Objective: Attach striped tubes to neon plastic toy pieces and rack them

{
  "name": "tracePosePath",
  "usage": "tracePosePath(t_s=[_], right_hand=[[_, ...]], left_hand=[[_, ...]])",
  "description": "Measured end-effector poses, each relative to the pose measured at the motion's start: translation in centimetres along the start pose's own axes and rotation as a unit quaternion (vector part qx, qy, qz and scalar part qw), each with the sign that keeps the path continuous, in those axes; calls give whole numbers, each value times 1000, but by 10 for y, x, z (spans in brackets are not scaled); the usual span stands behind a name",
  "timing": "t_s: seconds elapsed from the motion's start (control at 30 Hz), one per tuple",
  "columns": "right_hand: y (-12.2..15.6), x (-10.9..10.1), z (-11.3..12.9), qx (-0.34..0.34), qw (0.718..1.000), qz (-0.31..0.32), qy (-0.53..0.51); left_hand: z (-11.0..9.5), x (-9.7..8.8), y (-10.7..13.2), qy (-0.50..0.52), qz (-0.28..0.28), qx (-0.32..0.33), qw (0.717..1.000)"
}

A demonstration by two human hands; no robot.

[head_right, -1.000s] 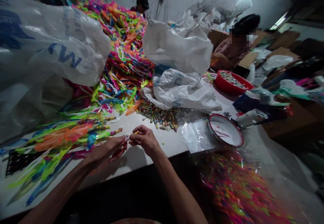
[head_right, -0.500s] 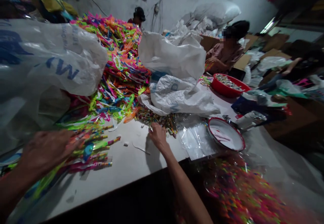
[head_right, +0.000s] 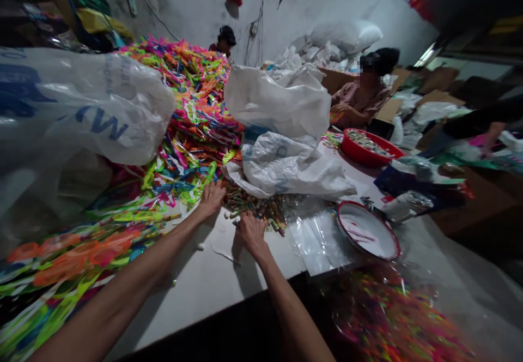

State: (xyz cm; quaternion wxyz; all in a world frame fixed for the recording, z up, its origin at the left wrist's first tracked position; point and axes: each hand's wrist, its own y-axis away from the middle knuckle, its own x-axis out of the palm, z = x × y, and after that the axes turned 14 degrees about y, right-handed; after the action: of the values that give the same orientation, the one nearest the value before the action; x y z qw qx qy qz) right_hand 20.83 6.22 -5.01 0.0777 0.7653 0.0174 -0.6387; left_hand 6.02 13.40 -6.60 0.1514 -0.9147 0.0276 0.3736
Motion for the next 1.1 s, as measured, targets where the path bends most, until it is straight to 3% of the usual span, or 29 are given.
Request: tracePosePath(t_s=[0.13, 0.27, 0.33, 0.47, 0.53, 0.6, 0.7, 0.83, 0.93, 1.1], right_hand=[[5, 4, -3, 5, 998, -22, -66], [11, 3, -6, 41, 969, -16, -243], [17, 0, -7, 10, 918, -3, -397], [34, -9, -4, -59, 739, 82, -666], [43, -13, -3, -71, 685, 99, -718], [50, -18, -2, -78, 657, 112, -742], [59, -24, -2, -86, 637, 128, -756], [64, -31, -2, -97, 634, 133, -756], [65, -32, -1, -112, 640, 148, -745], [64, -29, -1, -103, 626, 151, -758]], left_hand=[[-2, -18, 7, 21, -19, -36, 999], [-17, -46, 38, 73, -36, -85, 993], [-27, -56, 64, 213, 3, -134, 968], [-43, -61, 115, 515, 104, -248, 814], [-48, -60, 132, 569, 127, -279, 763], [-52, -59, 143, 589, 146, -286, 742], [-56, -61, 152, 577, 184, -257, 753], [-58, -66, 159, 559, 236, -216, 765], [-57, -68, 162, 552, 240, -210, 770], [-57, -70, 164, 518, 241, -213, 793]])
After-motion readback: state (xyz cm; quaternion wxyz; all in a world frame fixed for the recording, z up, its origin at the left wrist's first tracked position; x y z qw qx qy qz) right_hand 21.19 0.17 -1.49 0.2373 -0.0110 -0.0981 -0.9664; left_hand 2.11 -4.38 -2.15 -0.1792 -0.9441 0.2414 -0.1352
